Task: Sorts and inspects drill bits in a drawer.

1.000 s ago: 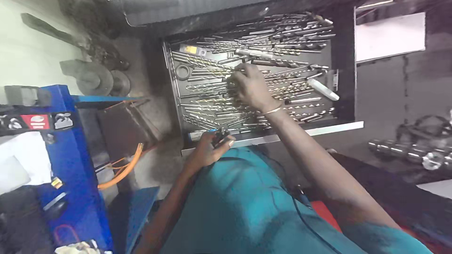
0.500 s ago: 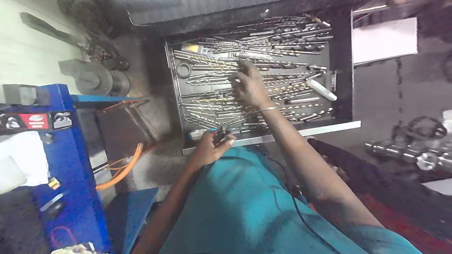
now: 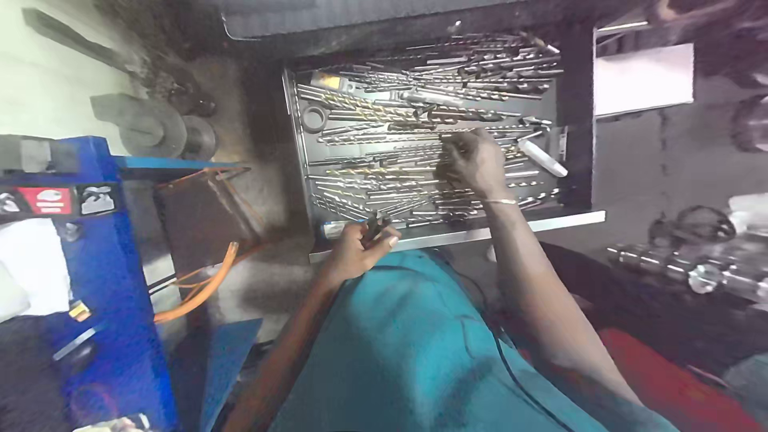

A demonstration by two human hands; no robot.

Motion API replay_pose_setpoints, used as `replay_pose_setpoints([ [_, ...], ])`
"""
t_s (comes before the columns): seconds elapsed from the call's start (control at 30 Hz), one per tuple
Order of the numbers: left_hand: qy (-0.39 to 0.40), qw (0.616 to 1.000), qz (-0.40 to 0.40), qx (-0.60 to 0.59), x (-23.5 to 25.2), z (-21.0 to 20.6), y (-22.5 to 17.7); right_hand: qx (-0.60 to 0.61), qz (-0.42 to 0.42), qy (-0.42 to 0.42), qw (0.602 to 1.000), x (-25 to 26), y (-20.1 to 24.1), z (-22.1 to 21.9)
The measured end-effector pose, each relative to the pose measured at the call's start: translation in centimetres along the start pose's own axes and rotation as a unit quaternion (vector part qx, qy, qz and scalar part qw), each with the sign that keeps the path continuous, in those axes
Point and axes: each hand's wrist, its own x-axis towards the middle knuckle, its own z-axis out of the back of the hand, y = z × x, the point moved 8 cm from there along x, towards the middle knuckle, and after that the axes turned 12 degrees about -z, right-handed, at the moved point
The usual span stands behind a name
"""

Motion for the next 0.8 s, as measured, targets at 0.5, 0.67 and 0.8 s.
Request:
replay_pose_setpoints([
  [0.5,0.024,0.998,0.047,0.036,0.4,0.0,-0.1,0.080,0.002,0.026,0.996,0.8,-3.2,1.1],
  [0.67,0.030,0.998,0.034,0.033,0.3,0.1,0.3,0.098,-0.045,-0.009,0.994,-2.7,-6.2,4.4],
  [0.8,0.035,0.997,0.048,0.053,0.4,0.1,0.2,0.041,-0.076,-0.008,0.996,-3.5,-7.5,4.8],
])
